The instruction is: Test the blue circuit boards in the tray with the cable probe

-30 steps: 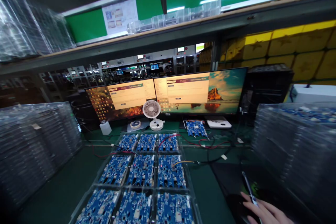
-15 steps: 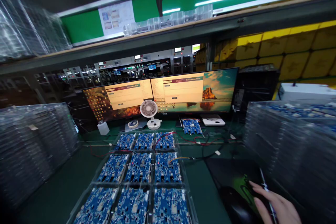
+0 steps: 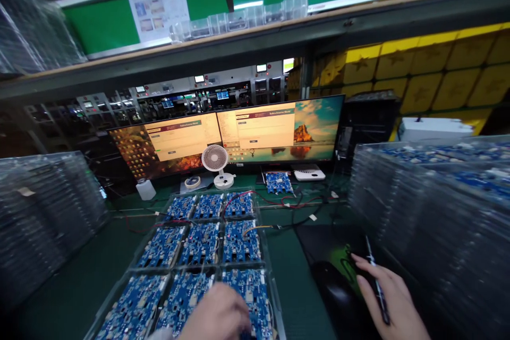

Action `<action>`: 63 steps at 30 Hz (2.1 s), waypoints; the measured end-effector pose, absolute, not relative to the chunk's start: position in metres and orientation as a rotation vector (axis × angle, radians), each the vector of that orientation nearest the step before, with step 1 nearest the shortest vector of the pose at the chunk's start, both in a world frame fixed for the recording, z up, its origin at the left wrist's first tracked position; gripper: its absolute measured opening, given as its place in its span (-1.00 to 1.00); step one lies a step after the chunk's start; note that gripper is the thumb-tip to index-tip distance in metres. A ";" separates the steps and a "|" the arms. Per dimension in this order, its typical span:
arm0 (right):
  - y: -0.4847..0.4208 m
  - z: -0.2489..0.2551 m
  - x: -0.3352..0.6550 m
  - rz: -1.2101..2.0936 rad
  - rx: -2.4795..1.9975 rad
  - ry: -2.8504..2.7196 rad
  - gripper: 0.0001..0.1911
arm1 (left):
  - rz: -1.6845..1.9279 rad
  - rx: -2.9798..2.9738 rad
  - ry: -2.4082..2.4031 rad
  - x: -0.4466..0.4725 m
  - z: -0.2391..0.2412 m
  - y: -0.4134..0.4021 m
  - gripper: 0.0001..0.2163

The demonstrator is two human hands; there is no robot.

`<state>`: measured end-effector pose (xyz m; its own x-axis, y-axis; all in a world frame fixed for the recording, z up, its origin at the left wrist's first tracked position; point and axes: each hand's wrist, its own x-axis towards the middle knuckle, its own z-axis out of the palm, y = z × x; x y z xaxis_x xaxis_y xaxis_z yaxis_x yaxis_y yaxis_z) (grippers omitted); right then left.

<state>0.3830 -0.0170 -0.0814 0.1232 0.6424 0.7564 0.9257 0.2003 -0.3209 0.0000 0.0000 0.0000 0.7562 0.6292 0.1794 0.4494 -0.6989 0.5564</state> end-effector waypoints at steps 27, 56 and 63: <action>-0.024 -0.058 0.361 -0.267 -1.457 -1.613 -0.79 | 0.013 2.454 1.599 0.064 0.005 0.132 -0.70; 0.006 -0.061 0.278 0.098 -1.300 -1.627 -0.74 | -0.024 2.386 1.780 0.024 0.011 0.153 -0.61; 0.010 -0.061 0.282 0.145 -1.369 -1.577 -0.72 | 0.005 2.418 1.840 0.033 0.009 0.172 -0.70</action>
<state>0.2817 0.0102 -0.0613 0.1422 0.7986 0.5849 0.6784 0.3516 -0.6451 0.0332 0.1721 0.0089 0.2689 0.9613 -0.0599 0.9610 -0.2636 0.0838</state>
